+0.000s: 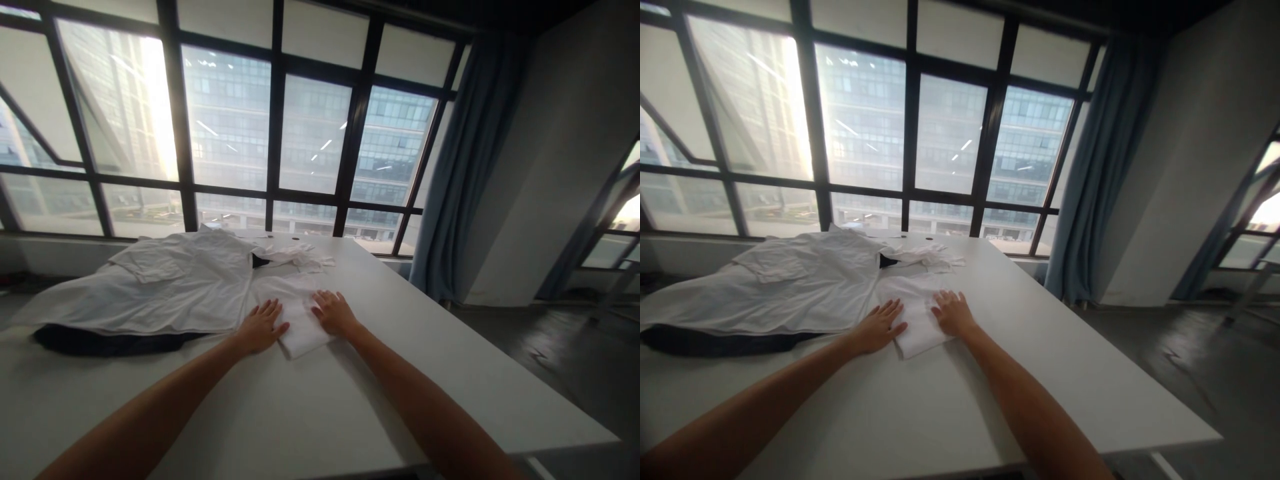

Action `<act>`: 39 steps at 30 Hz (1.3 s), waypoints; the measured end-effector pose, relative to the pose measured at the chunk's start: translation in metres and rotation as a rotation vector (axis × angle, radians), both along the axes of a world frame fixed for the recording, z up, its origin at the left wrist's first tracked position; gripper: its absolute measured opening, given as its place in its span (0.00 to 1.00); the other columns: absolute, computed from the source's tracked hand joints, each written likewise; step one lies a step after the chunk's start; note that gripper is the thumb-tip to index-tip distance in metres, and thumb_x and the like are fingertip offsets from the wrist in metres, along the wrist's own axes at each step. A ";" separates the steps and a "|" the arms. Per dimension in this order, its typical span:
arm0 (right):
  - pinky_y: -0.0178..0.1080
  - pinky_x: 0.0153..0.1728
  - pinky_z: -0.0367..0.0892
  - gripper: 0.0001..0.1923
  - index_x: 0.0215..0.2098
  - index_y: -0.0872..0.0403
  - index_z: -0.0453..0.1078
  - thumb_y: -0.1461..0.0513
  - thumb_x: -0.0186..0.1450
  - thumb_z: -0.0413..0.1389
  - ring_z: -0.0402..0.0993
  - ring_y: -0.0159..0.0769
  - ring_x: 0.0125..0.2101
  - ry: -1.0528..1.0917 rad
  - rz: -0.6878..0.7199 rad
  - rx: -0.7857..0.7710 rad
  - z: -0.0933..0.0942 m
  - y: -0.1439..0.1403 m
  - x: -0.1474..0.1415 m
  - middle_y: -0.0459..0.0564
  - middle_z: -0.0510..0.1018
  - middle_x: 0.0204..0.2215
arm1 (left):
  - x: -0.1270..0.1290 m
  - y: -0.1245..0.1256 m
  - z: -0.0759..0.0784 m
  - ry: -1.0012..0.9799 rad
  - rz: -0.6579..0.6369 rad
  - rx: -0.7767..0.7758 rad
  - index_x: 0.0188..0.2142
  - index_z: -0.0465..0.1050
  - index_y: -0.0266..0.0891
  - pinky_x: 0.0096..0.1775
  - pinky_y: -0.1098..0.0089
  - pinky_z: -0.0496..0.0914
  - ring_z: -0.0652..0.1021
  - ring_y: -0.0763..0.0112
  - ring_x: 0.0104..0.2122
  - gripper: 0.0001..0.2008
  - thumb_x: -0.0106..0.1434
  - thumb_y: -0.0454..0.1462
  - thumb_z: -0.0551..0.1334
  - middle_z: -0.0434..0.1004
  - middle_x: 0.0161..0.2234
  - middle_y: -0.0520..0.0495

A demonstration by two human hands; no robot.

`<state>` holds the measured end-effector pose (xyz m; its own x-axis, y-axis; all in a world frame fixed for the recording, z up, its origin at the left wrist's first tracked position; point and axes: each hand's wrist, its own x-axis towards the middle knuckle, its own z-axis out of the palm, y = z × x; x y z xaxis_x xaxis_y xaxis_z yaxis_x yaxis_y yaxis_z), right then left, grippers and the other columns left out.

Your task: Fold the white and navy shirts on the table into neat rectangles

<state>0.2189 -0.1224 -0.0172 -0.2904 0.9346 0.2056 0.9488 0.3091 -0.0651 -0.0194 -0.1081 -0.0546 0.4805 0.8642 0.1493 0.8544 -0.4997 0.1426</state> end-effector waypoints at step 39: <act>0.62 0.58 0.48 0.27 0.64 0.47 0.61 0.50 0.72 0.37 0.55 0.55 0.61 -0.148 -0.564 -0.101 -0.017 0.060 0.209 0.60 0.59 0.64 | -0.069 0.051 0.010 0.064 0.265 0.021 0.64 0.59 0.35 0.62 0.53 0.52 0.57 0.55 0.66 0.29 0.69 0.47 0.47 0.57 0.66 0.36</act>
